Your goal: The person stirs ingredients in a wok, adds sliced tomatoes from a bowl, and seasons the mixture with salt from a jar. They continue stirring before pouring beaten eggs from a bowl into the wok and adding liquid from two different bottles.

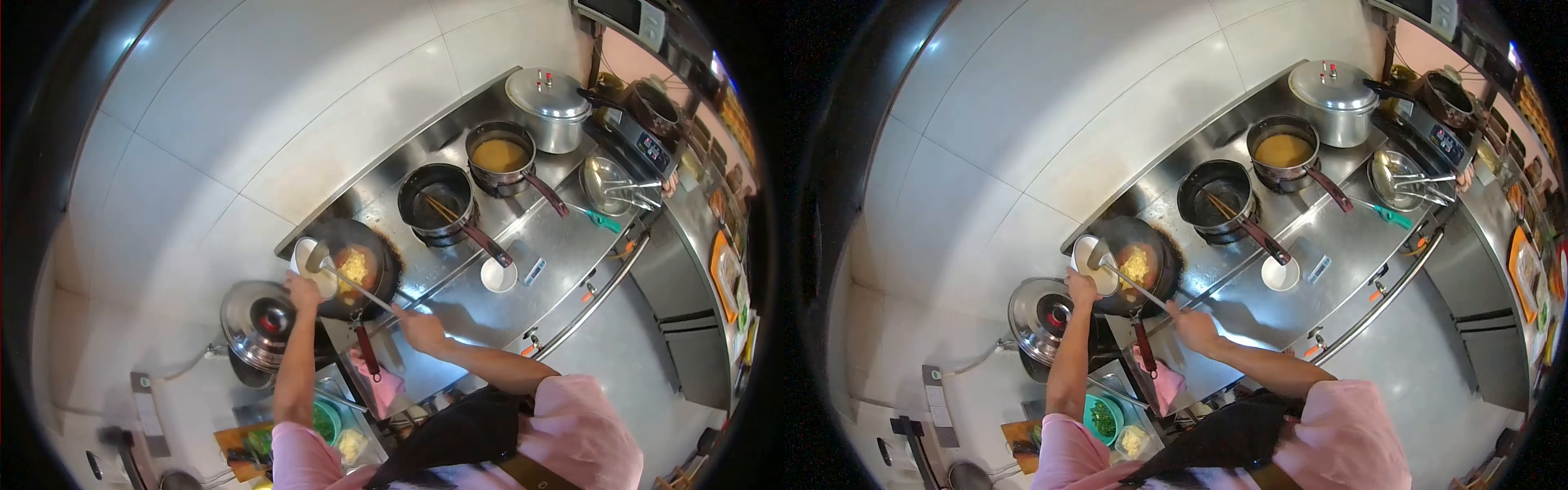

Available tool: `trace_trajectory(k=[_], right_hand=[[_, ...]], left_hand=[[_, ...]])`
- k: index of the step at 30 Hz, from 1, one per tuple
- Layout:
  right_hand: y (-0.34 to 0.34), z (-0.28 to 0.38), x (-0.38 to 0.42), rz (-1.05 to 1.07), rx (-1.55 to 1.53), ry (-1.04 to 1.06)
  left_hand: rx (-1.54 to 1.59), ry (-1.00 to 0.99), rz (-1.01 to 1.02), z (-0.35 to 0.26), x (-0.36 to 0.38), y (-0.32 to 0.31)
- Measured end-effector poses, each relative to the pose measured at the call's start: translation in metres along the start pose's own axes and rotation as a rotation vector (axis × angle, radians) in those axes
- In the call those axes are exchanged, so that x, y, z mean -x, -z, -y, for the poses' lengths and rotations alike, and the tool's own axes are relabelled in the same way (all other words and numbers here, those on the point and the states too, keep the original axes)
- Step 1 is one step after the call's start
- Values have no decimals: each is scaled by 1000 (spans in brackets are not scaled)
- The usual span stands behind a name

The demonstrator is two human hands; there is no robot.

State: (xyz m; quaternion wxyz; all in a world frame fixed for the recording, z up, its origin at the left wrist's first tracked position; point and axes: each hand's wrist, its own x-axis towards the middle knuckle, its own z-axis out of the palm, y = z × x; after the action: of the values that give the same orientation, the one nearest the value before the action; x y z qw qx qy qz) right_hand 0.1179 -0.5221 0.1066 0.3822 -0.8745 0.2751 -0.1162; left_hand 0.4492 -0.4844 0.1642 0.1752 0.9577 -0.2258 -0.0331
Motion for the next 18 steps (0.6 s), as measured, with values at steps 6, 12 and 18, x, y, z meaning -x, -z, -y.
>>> trace_trajectory(k=[6, 12, 18], right_hand=[[25, 8, 29, 124, 53, -161], [28, -4, 20, 57, -60, -115], [38, 19, 13, 90, 14, -8]], left_hand=[[-94, -131, -201, 1, 14, 3], [-82, -210, -267, -11, 35, 23], [50, -234, -285, -11, 41, 23]])
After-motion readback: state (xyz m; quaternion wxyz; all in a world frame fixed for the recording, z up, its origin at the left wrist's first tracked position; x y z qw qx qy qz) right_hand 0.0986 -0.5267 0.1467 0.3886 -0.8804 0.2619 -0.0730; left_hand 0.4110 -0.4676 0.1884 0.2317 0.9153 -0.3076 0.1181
